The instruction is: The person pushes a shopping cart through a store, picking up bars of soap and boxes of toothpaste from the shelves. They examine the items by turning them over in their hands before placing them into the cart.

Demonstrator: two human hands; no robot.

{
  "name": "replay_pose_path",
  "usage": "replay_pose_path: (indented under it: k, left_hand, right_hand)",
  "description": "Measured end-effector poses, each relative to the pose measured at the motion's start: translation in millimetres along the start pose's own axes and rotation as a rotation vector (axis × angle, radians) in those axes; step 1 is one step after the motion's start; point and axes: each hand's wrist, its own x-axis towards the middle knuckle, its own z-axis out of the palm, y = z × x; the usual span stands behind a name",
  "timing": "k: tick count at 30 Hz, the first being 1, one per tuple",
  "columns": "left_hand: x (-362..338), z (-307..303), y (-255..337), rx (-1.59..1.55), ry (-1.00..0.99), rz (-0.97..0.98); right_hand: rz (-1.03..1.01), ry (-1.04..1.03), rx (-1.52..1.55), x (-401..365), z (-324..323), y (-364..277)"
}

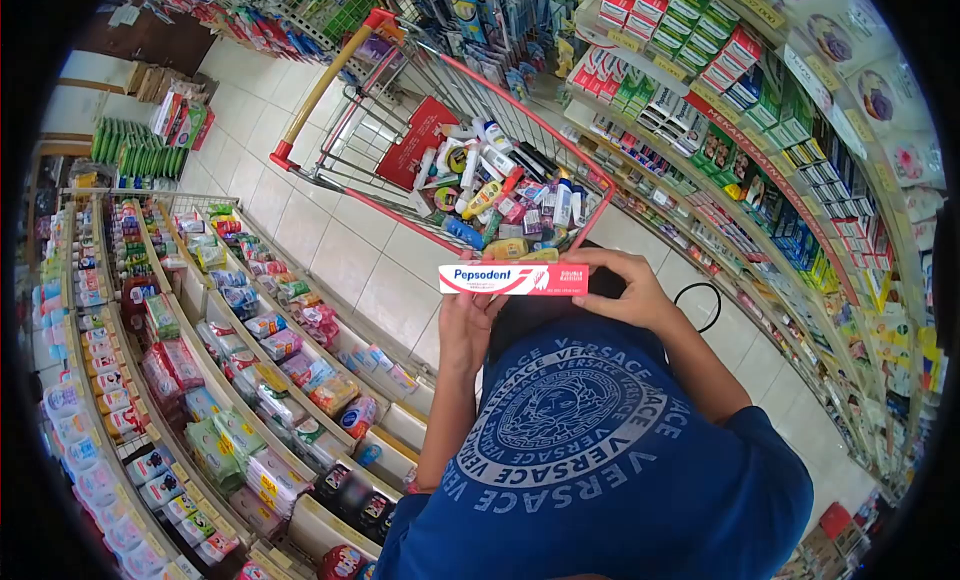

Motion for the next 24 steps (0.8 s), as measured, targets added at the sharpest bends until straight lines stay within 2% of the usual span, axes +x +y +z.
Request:
replay_pose_path:
  k: [5,7,11,14,19,21,23,24]
  left_hand:
    - [0,8,8,0.050,0.020,-0.039]
    - [-1,26,15,0.132,0.033,-0.038]
    - [-5,59,16,0.095,0.019,0.055]
    - [-9,84,11,0.121,0.097,0.117]
    - [4,114,9,0.156,0.127,0.234]
    - [0,108,6,0.087,0.126,0.184]
    - [5,102,6,0.066,0.062,0.131]
    - [9,105,9,0.151,0.093,0.163]
  right_hand:
    - [-0.152,-0.183,-0.175,9,-33,-9]
    - [-0.190,-0.180,-0.181,14,-49,-6]
    - [-0.271,-0.179,-0.129,28,-79,-2]
    - [-0.403,-0.155,-0.089,36,-92,-10]
    - [-0.354,-0.117,0.018,35,-102,-9]
    - [-0.322,-0.015,0.064,30,-105,-3]
    - [-0.363,-0.100,0.078,29,-110,3]
    - [-0.367,-0.129,0.140,28,-109,7]
